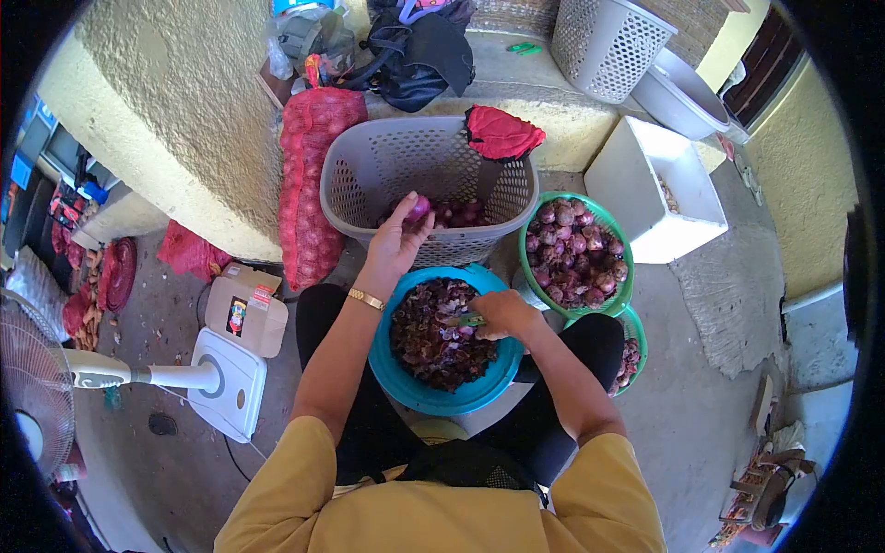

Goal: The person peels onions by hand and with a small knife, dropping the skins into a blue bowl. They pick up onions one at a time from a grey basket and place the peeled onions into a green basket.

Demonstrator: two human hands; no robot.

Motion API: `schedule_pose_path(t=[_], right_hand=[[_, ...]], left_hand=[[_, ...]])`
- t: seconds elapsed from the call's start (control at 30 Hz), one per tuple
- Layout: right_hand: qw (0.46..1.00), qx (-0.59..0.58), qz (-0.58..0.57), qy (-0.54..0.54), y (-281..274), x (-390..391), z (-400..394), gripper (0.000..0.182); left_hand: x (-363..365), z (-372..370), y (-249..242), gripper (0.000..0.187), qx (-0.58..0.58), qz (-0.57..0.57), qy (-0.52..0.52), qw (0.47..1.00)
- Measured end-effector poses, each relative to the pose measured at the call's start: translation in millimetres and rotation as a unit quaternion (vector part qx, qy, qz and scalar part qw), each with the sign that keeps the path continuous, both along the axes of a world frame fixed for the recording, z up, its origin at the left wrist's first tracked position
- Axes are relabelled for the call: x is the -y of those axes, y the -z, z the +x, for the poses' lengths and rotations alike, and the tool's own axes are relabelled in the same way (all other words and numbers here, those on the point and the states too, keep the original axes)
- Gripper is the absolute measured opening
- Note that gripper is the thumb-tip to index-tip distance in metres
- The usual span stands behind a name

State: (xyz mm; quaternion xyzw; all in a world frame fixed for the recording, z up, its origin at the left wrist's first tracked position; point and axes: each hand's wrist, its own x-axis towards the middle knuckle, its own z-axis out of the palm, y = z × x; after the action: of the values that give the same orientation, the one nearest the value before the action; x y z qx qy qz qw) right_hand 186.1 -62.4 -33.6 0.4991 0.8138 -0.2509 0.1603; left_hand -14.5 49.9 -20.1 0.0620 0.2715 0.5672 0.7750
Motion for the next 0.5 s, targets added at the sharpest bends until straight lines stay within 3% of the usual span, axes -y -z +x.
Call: schedule_pose_path(t=[0.5], right_hand=[[1.000, 0.011, 0.011, 0.018, 5, 2, 3, 0.046]], left_hand=[[-13, 15, 26, 0.022, 0.069, -0.025, -0.001, 0.997]])
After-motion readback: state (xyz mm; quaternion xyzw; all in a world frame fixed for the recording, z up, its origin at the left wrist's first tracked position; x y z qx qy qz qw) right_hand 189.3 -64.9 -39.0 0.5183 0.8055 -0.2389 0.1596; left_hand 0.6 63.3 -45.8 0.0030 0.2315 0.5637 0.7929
